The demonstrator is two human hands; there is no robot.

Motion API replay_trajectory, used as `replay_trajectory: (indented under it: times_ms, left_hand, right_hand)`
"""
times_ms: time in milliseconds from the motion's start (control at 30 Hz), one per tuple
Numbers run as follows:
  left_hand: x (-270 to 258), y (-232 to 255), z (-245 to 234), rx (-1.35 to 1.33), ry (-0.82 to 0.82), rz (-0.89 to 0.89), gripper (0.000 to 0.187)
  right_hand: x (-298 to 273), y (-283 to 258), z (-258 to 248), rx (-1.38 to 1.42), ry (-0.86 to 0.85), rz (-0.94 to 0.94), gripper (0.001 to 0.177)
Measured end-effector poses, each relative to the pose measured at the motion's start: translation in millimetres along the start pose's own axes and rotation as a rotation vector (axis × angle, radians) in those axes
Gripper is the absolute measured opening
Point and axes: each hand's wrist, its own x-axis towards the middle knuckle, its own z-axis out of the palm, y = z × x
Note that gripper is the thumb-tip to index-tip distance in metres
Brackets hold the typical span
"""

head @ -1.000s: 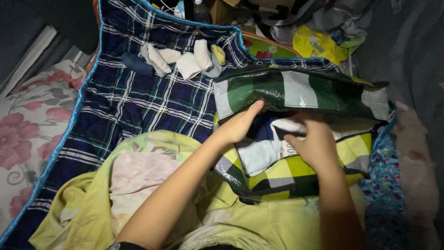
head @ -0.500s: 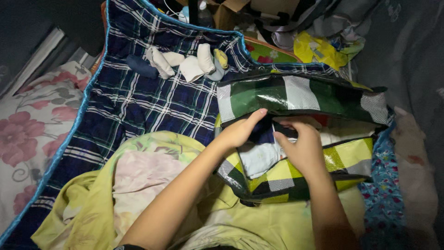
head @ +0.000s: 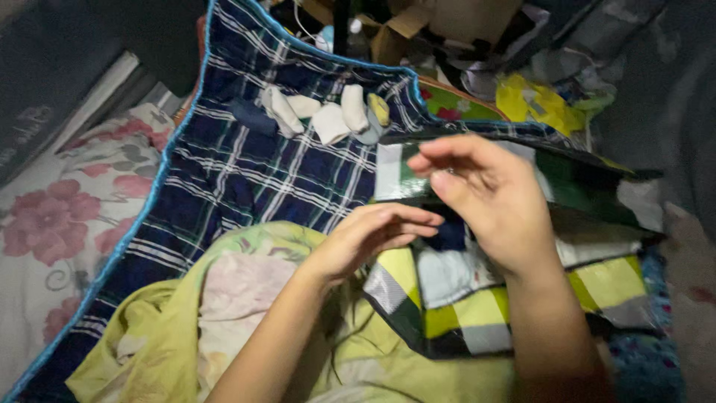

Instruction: The person sits on a bed and folds several small clothing items one by one, including white socks, a white cloth, a blue cloth, and a white garment. Each item is folded and placed into a green and yellow checkered bag.

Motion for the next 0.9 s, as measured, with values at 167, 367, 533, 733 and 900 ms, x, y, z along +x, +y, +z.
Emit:
replay_trajectory:
  times_ms: [167, 367, 533, 733, 900]
  left_hand:
    - [-9.7, 3.0, -36.6, 0.075, 0.11, 0.192, 0.046]
    - [-11.5, -14.5, -103.2, -0.008, 0.33, 0.123, 0.044]
    - [18.0, -33.4, -180.3, -0.067, 0.742, 0.243, 0.036]
    - [74.3, -49.0, -304.7, 0.218, 1.127, 0.254, 0.038]
    - [104.5, -73.3, -358.3, 0.545, 1.353, -0.064, 0.047]
  right_hand:
    - [72.8, 11.4, 19.3, -0.01, -0.086, -0.066, 0.025]
    - [145.6, 73.8, 41.9, 0.103, -0.114, -0.014, 0.022]
    - [153.5, 168.4, 60.6, 0.551, -0.029, 0.197, 0.029]
    - [135.0, 239.0, 39.6, 0.823, 0.091, 0.289, 0.037]
    - [126.5, 262.2, 37.5, 0.745, -0.002, 0.252, 0.04]
